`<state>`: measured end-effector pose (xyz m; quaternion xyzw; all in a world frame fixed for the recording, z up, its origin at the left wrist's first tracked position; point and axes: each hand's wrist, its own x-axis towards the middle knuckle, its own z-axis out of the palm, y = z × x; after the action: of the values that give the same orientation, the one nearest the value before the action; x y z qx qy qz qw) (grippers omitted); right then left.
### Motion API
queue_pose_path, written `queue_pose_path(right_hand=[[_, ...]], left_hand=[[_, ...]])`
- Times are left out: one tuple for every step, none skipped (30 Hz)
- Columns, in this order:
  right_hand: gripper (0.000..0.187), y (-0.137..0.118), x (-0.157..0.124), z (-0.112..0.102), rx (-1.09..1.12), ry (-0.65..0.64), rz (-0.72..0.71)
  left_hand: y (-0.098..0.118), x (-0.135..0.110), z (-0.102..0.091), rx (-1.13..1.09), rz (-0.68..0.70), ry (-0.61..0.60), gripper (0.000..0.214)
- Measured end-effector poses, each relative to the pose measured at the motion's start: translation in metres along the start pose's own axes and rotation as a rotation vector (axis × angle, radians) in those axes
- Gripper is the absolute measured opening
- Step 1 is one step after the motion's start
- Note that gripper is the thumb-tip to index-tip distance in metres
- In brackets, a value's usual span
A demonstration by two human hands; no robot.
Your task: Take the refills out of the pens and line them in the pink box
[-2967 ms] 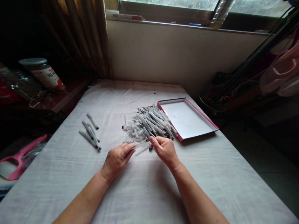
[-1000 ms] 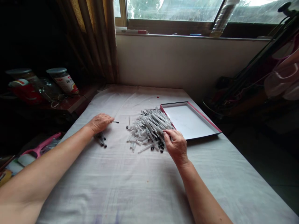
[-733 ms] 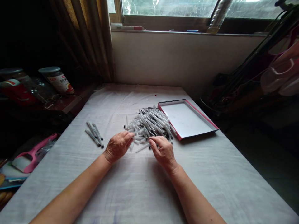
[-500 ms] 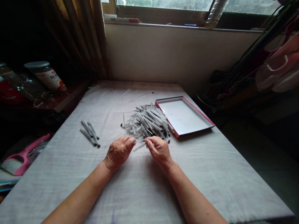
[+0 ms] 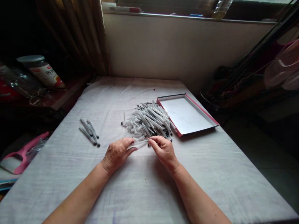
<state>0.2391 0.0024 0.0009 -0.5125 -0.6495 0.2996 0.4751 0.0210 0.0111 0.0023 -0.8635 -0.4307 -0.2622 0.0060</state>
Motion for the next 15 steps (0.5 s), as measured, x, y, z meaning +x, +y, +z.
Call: queue_pose_path(right_hand=[[0.021,0.0003,0.0000,-0.0007,0.013,0.005,0.018],[0.021,0.0005,0.0000,-0.0011,0.029,0.004,0.031],[0.020,0.0005,-0.0001,-0.0013,0.045,0.000,0.037],[0.019,0.0004,-0.0001,-0.0013,0.061,-0.007,0.037],[0.019,0.0003,-0.0002,-0.0010,0.074,-0.013,0.033],[0.019,0.0002,-0.0003,-0.0006,0.084,-0.020,0.029],[0.019,0.0002,-0.0003,-0.0002,0.092,-0.026,0.027],[0.020,0.0004,-0.0004,0.0001,0.100,-0.029,0.031],[0.020,0.0005,-0.0004,0.0003,0.108,-0.027,0.041],[0.020,0.0006,-0.0003,0.0002,0.114,-0.022,0.056],[0.020,0.0006,-0.0002,0.0000,0.119,-0.014,0.072],[0.019,0.0005,-0.0001,-0.0004,0.122,-0.006,0.085],[0.019,0.0002,0.0001,-0.0009,0.125,-0.001,0.096],[0.019,-0.0001,0.0002,-0.0013,0.129,0.000,0.102],[0.018,-0.0004,0.0003,-0.0016,0.136,-0.003,0.103]], left_hand=[[0.0005,0.0005,-0.0015,0.014,-0.008,0.011,0.028],[0.0009,0.0009,-0.0028,0.026,-0.012,0.018,0.028],[0.0010,0.0012,-0.0040,0.033,-0.011,0.021,0.028],[0.0009,0.0013,-0.0049,0.035,-0.006,0.015,0.029],[0.0004,0.0011,-0.0055,0.030,0.000,0.006,0.031],[-0.0001,0.0007,-0.0057,0.020,0.004,-0.010,0.033],[-0.0007,0.0001,-0.0056,0.004,0.004,-0.028,0.033],[-0.0012,-0.0006,-0.0052,-0.017,0.000,-0.041,0.033],[-0.0015,-0.0012,-0.0048,-0.041,-0.006,-0.045,0.032],[-0.0016,-0.0016,-0.0045,-0.061,-0.012,-0.039,0.031],[-0.0016,-0.0017,-0.0043,-0.071,-0.015,-0.024,0.030],[-0.0013,-0.0015,-0.0044,-0.069,-0.015,-0.005,0.029],[-0.0010,-0.0010,-0.0048,-0.059,-0.012,0.013,0.026],[-0.0008,-0.0003,-0.0055,-0.045,-0.010,0.021,0.024],[-0.0008,0.0004,-0.0063,-0.032,-0.008,0.019,0.023]])
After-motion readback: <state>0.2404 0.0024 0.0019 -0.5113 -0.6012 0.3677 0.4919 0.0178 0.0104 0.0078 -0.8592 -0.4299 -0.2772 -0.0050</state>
